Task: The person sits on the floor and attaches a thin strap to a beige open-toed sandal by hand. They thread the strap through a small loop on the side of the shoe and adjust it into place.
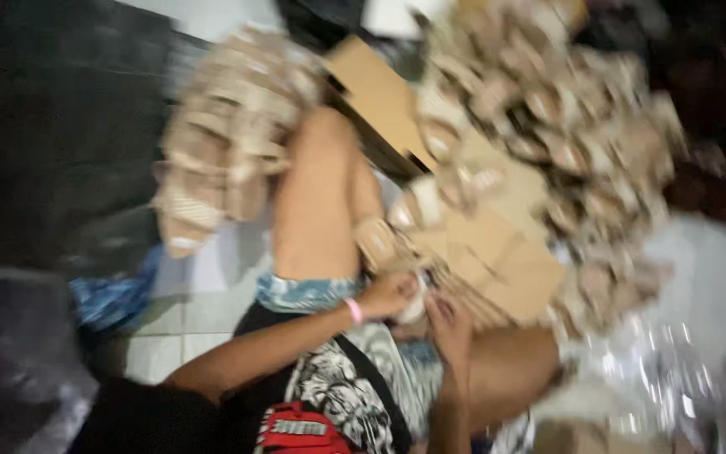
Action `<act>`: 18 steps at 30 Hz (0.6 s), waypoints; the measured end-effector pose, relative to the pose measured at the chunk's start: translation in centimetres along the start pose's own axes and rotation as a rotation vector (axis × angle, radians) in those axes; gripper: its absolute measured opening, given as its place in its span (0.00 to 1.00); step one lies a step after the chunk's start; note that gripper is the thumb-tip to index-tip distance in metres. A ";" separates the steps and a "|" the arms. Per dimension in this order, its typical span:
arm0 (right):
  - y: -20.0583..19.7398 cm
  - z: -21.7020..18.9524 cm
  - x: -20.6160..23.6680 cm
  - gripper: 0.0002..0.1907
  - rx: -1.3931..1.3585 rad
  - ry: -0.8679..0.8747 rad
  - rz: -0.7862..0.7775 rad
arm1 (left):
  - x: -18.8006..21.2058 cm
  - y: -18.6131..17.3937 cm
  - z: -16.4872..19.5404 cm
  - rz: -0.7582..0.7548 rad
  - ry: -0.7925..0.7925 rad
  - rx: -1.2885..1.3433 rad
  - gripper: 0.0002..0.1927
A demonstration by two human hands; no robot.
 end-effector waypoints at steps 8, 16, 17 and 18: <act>2.9 -2.7 0.7 0.06 0.285 -0.176 0.121 | 1.1 -0.4 -2.7 -0.129 -0.241 0.385 0.18; 2.6 -1.9 1.8 0.04 0.074 -0.149 0.145 | 2.1 -0.2 -2.9 -0.189 -0.237 0.422 0.14; 2.8 -2.0 2.1 0.04 0.071 -0.168 0.146 | 2.3 -0.3 -2.8 -0.186 -0.220 0.387 0.13; 3.0 -2.2 2.3 0.04 0.116 -0.179 0.152 | 2.6 -0.2 -2.8 -0.187 -0.217 0.394 0.13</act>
Point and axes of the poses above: each hand's wrist, its own x-axis away from the middle knuckle, its own y-axis out of the palm, z = x × y, the point moved 1 cm from there along -x, towards the middle knuckle, and after that the axes turned 4 degrees about -y, right-handed, at the moved point
